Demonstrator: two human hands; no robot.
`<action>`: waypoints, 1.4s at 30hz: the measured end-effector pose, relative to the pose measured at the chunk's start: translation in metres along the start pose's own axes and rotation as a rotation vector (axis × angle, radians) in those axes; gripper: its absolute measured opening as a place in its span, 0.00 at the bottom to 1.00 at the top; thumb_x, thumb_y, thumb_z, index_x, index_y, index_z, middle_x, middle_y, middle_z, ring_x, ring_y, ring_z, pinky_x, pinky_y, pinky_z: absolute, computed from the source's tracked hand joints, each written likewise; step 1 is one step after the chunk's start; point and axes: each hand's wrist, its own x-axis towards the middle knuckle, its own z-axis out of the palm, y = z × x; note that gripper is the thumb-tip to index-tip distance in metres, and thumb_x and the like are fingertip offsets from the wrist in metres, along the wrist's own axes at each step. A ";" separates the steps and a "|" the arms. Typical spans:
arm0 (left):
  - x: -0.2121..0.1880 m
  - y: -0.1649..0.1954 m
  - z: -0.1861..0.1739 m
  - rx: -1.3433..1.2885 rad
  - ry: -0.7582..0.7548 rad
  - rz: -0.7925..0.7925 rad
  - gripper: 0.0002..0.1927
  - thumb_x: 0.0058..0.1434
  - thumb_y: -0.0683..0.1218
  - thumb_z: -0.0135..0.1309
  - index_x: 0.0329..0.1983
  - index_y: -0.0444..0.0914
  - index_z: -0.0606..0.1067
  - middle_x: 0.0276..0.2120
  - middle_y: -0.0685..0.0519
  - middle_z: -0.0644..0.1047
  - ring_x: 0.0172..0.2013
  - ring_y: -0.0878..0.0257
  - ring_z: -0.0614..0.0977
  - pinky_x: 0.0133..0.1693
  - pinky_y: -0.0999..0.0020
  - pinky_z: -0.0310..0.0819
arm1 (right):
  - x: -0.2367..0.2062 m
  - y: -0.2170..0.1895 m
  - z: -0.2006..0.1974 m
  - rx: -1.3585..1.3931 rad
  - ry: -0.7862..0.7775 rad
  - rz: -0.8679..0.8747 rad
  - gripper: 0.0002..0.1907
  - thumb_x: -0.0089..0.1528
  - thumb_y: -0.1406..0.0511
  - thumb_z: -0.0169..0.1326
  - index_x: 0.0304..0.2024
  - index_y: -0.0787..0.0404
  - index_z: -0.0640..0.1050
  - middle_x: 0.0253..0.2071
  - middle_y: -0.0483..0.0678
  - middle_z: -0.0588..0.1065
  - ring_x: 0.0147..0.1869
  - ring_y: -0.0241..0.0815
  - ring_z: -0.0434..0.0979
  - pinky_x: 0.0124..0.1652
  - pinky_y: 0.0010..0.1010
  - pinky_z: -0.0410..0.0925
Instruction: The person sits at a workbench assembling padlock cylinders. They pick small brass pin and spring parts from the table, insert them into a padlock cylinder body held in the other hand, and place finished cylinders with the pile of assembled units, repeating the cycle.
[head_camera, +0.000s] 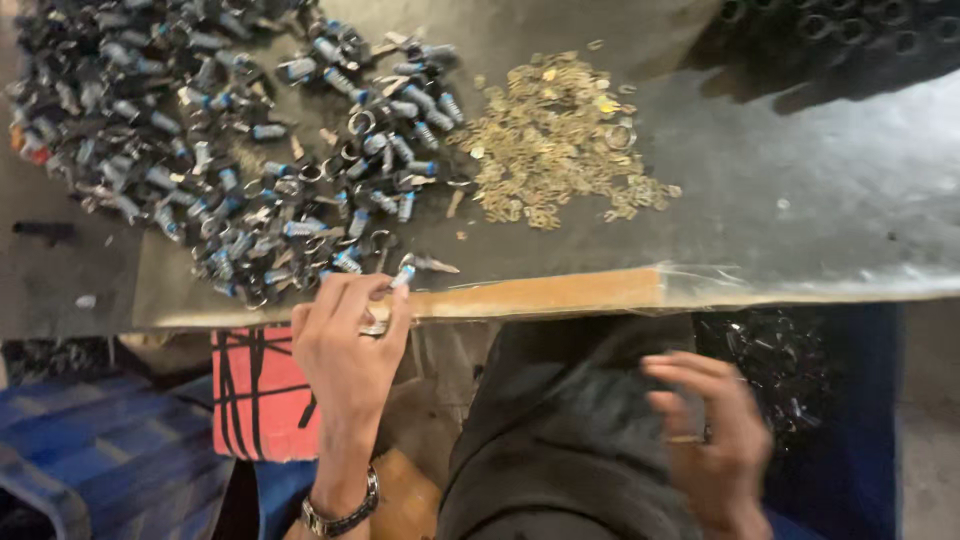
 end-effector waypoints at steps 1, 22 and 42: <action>0.001 0.006 -0.002 -0.053 0.027 0.008 0.07 0.59 0.45 0.65 0.38 0.40 0.80 0.34 0.56 0.78 0.27 0.62 0.77 0.39 0.62 0.65 | 0.012 -0.017 0.010 0.039 0.001 -0.096 0.11 0.63 0.69 0.59 0.48 0.58 0.76 0.49 0.49 0.79 0.55 0.46 0.81 0.54 0.33 0.74; 0.028 0.071 0.062 -0.241 -0.142 0.549 0.30 0.62 0.64 0.56 0.60 0.41 0.76 0.51 0.53 0.72 0.54 0.56 0.72 0.56 0.56 0.57 | -0.017 0.003 0.034 1.118 -0.148 0.499 0.19 0.70 0.55 0.42 0.43 0.67 0.71 0.36 0.46 0.63 0.37 0.36 0.63 0.39 0.32 0.63; -0.026 0.063 0.054 -0.644 -0.159 0.303 0.07 0.61 0.42 0.64 0.41 0.41 0.79 0.36 0.56 0.80 0.36 0.65 0.80 0.43 0.68 0.68 | 0.005 0.010 0.021 1.060 -0.135 0.615 0.16 0.64 0.59 0.58 0.44 0.64 0.71 0.37 0.53 0.77 0.41 0.42 0.78 0.43 0.35 0.73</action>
